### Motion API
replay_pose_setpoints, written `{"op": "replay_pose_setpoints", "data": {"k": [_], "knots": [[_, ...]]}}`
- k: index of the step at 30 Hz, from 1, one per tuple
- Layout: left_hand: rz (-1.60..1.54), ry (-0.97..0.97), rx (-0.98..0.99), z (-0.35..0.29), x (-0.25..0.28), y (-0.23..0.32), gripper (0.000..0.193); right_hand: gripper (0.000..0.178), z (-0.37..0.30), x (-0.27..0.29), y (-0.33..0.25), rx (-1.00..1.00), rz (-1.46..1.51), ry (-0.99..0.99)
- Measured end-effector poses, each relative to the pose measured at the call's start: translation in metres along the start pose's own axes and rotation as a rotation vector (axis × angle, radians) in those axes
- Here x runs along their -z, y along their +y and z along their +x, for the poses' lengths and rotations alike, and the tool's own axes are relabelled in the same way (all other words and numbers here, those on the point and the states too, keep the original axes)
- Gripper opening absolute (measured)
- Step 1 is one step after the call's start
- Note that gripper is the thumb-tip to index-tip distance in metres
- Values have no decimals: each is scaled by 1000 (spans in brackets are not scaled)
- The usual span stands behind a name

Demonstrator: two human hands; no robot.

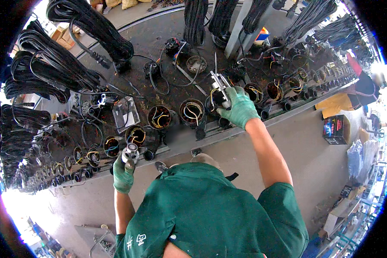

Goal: The person picks up metal mechanical parts from a pile on a metal platform and moves to a workbench. They insert the metal parts into cylindrical black housings containing wires, repeating this process for multiple units. The person handles the components by hand, organizing them into the slots on the assembly rack.

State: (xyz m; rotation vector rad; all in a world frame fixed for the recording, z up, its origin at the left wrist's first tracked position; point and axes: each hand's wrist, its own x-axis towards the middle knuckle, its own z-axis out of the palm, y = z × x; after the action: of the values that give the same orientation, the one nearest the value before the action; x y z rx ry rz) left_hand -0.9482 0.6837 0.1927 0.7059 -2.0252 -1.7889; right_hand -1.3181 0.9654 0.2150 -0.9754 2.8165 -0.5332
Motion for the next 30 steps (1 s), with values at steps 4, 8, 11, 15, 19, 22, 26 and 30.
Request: {"op": "replay_pose_setpoints", "data": {"k": [4, 8, 11, 15, 19, 22, 26, 30], "knots": [[1, 23, 30, -12, 9, -9, 82, 83, -4, -25, 23, -99, 425, 77], [-75, 1, 84, -17, 24, -19, 80, 85, -8, -37, 36, -192, 538, 170], [-28, 44, -2, -19, 33, -20, 79, 79, -7, -50, 42, -118, 538, 294], [-38, 13, 66, -26, 49, -25, 81, 68, -7, -49, 41, -21, 168, 475], [-13, 38, 75, -30, 56, -28, 87, 68, -5, -47, 36, -97, 195, 424], [-40, 24, 34, -33, 61, -34, 84, 67, -4, -47, 36, -153, 162, 390], [-73, 73, 90, -42, 62, -44, 76, 68, -2, -36, 18, -292, 246, 291], [-78, 71, 115, -46, 60, -44, 71, 69, -1, -45, 46, -248, 163, 312]]}}
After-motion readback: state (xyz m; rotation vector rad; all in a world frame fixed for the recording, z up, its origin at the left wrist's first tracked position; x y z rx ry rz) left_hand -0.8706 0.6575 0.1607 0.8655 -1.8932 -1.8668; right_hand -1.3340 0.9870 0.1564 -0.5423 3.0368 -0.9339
